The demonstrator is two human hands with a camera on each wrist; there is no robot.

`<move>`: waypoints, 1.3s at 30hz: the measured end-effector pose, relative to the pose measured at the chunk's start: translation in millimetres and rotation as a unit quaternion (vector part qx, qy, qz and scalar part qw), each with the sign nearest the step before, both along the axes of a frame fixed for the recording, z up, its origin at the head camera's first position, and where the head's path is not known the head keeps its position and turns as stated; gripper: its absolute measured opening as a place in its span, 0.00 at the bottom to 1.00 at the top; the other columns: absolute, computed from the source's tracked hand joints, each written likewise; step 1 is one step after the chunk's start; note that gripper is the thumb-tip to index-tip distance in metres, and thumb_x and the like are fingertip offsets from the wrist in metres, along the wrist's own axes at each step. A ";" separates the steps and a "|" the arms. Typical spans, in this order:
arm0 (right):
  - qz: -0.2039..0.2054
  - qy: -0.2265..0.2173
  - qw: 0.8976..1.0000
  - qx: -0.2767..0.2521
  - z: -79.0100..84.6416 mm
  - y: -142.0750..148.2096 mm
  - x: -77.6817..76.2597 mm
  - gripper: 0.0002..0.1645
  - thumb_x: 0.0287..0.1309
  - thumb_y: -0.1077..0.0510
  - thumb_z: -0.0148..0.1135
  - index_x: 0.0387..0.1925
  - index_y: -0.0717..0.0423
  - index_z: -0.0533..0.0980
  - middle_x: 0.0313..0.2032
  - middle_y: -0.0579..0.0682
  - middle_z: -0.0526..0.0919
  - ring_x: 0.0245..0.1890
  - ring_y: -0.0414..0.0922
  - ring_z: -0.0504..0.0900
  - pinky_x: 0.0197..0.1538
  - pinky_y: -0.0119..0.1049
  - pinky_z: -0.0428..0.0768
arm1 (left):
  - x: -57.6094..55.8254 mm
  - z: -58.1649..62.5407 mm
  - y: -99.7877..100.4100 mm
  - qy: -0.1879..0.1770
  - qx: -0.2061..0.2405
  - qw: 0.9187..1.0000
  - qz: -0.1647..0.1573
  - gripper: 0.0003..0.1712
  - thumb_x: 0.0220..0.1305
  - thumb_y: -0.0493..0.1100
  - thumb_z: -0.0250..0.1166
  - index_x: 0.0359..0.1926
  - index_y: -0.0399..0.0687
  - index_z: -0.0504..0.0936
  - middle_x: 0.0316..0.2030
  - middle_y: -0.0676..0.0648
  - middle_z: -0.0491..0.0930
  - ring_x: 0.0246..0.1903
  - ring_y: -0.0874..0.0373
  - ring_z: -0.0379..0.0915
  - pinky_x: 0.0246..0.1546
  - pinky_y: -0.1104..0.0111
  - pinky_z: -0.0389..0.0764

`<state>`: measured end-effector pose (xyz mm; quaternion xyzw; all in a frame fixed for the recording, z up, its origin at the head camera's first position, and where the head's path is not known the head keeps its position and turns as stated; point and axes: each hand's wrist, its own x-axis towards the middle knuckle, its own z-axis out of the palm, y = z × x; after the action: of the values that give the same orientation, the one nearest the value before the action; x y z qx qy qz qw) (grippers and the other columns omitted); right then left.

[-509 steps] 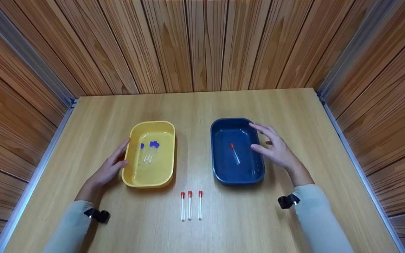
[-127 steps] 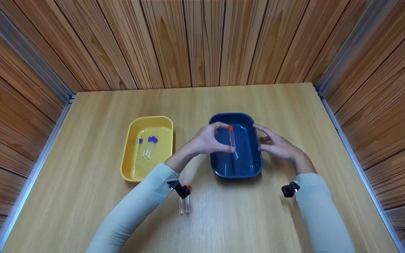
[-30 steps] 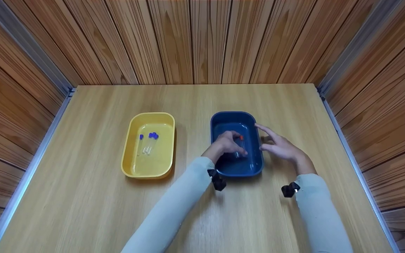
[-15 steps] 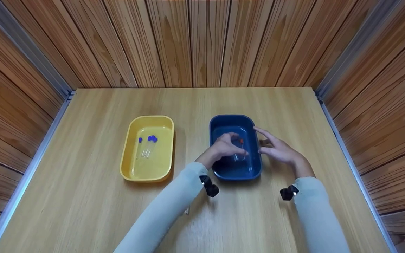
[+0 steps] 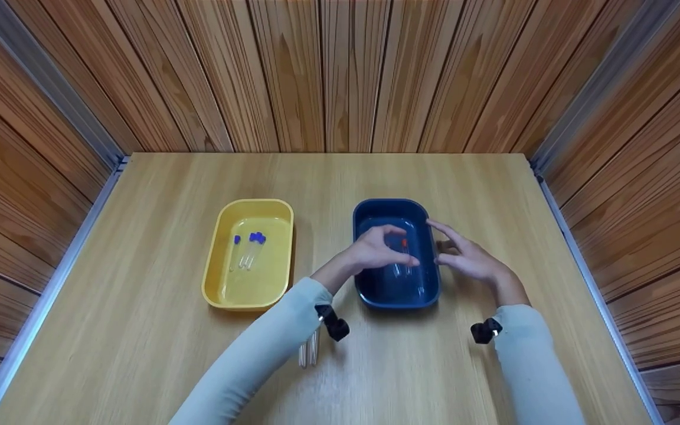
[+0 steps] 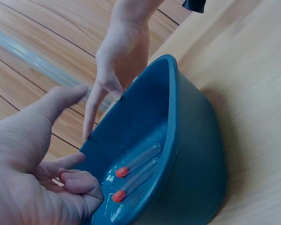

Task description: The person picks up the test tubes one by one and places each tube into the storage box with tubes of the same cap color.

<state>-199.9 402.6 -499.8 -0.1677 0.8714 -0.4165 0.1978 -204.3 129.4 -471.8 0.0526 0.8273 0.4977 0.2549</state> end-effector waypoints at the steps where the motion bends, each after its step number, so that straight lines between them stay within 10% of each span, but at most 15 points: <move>1: -0.003 -0.005 1.000 0.002 -0.1 -0.1 0.1 0.46 0.86 0.58 0.54 0.92 0.50 0.45 0.89 0.71 0.51 0.82 0.82 0.64 0.76 0.90 0.57 | 0.9 0.2 -1.3 0.007 0.000 1.000 -0.006 0.45 0.63 0.60 0.85 0.78 0.62 0.78 0.77 0.50 0.79 0.73 0.53 0.76 0.80 0.49 0.79; 20: -0.011 -0.016 1.000 0.007 0.1 0.0 2.5 0.49 0.86 0.51 0.56 0.93 0.44 0.43 0.92 0.66 0.47 0.84 0.80 0.62 0.78 0.89 0.56 | 19.5 8.7 -43.9 0.134 -0.060 0.988 -0.050 0.45 0.67 0.69 0.77 0.80 0.67 0.75 0.79 0.49 0.76 0.77 0.52 0.73 0.75 0.52 0.84; 39: -0.015 -0.018 1.000 0.005 -1.8 0.9 1.0 0.49 0.85 0.54 0.57 0.93 0.47 0.42 0.91 0.69 0.48 0.84 0.81 0.62 0.77 0.89 0.56 | 49.2 -0.2 -104.5 0.149 -0.142 0.973 -0.106 0.52 0.64 0.75 0.75 0.84 0.69 0.71 0.86 0.40 0.67 0.82 0.39 0.71 0.78 0.39 0.80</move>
<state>-198.9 403.5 -501.6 -0.1459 0.8722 -0.4179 0.2084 -155.1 24.9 -472.0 0.1764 0.9079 0.3321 0.1851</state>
